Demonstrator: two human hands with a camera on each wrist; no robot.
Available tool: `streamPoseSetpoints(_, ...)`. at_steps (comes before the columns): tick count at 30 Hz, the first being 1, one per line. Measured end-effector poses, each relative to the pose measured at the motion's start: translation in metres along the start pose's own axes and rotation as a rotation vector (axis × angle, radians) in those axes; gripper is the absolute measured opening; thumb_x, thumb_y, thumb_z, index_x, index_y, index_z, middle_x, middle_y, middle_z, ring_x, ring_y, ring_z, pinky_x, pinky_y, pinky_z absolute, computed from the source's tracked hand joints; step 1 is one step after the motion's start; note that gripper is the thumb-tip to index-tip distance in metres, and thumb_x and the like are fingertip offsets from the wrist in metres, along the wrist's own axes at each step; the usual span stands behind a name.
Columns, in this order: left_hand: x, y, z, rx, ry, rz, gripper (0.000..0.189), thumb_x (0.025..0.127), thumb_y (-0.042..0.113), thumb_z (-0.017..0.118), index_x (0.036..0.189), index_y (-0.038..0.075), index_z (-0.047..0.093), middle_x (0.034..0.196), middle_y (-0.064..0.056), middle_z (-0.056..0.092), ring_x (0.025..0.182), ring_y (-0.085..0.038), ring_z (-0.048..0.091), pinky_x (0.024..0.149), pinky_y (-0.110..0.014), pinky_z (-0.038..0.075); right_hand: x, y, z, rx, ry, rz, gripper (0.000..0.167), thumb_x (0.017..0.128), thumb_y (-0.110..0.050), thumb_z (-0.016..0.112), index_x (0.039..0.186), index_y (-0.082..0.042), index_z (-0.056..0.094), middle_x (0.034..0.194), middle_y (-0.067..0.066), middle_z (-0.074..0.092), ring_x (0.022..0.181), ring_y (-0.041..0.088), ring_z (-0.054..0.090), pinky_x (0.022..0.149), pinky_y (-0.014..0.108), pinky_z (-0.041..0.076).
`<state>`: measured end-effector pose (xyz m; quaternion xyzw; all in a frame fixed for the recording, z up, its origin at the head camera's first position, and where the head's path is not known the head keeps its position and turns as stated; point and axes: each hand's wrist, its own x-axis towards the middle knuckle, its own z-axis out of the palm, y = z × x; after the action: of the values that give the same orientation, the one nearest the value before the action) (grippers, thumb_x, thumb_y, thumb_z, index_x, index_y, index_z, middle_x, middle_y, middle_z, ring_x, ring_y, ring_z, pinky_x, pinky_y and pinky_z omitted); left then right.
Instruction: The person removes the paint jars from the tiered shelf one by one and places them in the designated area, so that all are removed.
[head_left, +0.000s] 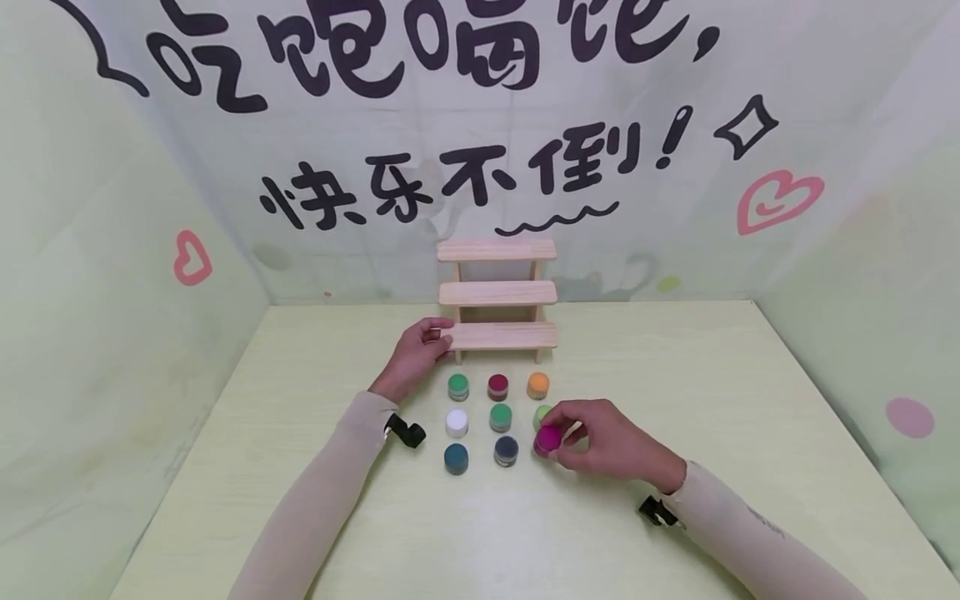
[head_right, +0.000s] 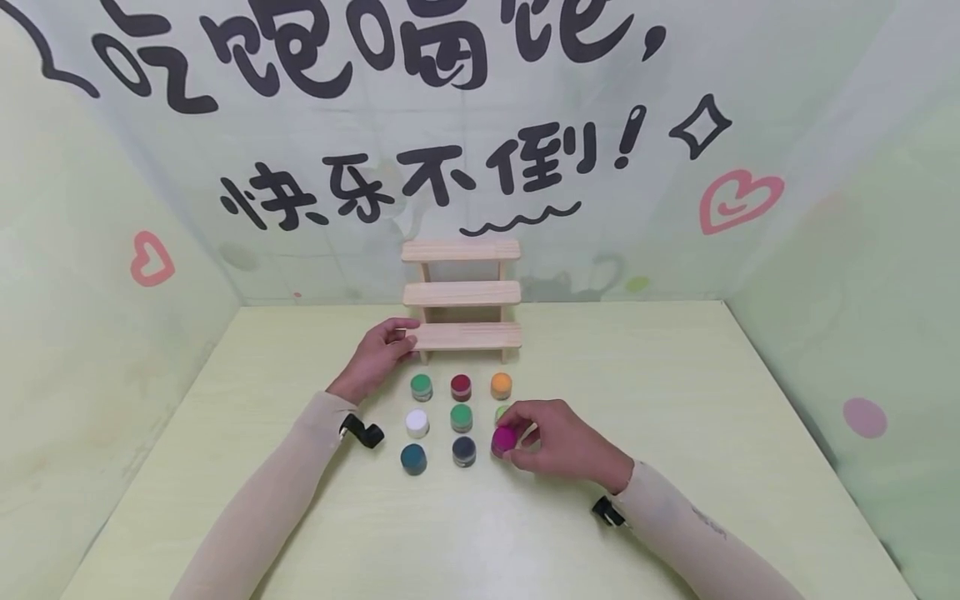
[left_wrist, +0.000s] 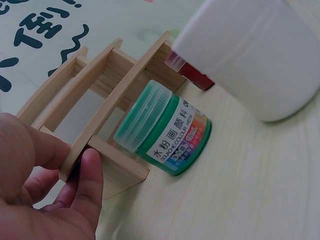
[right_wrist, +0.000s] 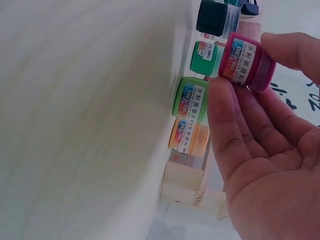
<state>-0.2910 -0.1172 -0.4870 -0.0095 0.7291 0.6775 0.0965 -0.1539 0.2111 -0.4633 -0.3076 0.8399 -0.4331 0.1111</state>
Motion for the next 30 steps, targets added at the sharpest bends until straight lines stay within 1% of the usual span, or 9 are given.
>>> streamPoseSetpoints(6, -0.0005, -0.0004, -0.0005, 0.005, -0.004, 0.000, 0.032, 0.105, 0.004, 0.062, 0.136, 0.007, 0.062, 0.112, -0.010, 0.055, 0.102, -0.019, 0.062, 0.095, -0.026, 0.065, -0.0033, 0.0013, -0.0014, -0.005, -0.033, 0.025, 0.025, 0.091, -0.010, 0.081, 0.113, -0.017, 0.072, 0.104, -0.008, 0.074, 0.094, 0.009, 0.071, 0.082, 0.030, 0.069)
streamPoseSetpoints(10, 0.0005, -0.0010, -0.0012, -0.008, -0.007, -0.002, 0.031, 0.104, 0.004, 0.063, 0.135, 0.007, 0.063, 0.112, -0.010, 0.055, 0.102, -0.019, 0.061, 0.095, -0.027, 0.066, -0.0053, 0.0023, -0.0020, -0.017, -0.052, 0.044, 0.025, 0.091, -0.013, 0.083, 0.114, -0.015, 0.072, 0.105, -0.006, 0.075, 0.095, 0.010, 0.072, 0.082, 0.029, 0.069)
streamPoseSetpoints(17, 0.0002, -0.0004, -0.0010, 0.003, -0.003, -0.004, 0.032, 0.105, 0.004, 0.062, 0.137, 0.007, 0.063, 0.113, -0.011, 0.056, 0.103, -0.019, 0.063, 0.095, -0.027, 0.066, -0.0063, 0.0044, -0.0024, -0.043, -0.088, 0.073, 0.029, 0.090, -0.016, 0.085, 0.117, -0.015, 0.072, 0.107, -0.007, 0.075, 0.096, 0.009, 0.071, 0.082, 0.026, 0.068)
streamPoseSetpoints(26, 0.0012, -0.0006, -0.0013, 0.010, -0.006, -0.007, 0.033, 0.105, 0.003, 0.062, 0.137, 0.008, 0.062, 0.113, -0.010, 0.055, 0.102, -0.019, 0.062, 0.095, -0.028, 0.066, -0.0064, 0.0048, -0.0005, -0.096, -0.100, 0.061, 0.028, 0.090, -0.012, 0.084, 0.116, -0.013, 0.072, 0.106, -0.007, 0.075, 0.095, 0.007, 0.071, 0.084, 0.028, 0.068)
streamPoseSetpoints(30, 0.0013, 0.0008, -0.0017, 0.009, -0.014, -0.008, 0.033, 0.105, 0.003, 0.062, 0.137, 0.007, 0.062, 0.114, -0.011, 0.056, 0.104, -0.019, 0.062, 0.096, -0.028, 0.066, -0.0061, 0.0051, 0.0004, -0.104, -0.099, 0.051, 0.029, 0.090, -0.012, 0.084, 0.116, -0.014, 0.072, 0.106, -0.008, 0.075, 0.095, 0.007, 0.071, 0.084, 0.028, 0.068)
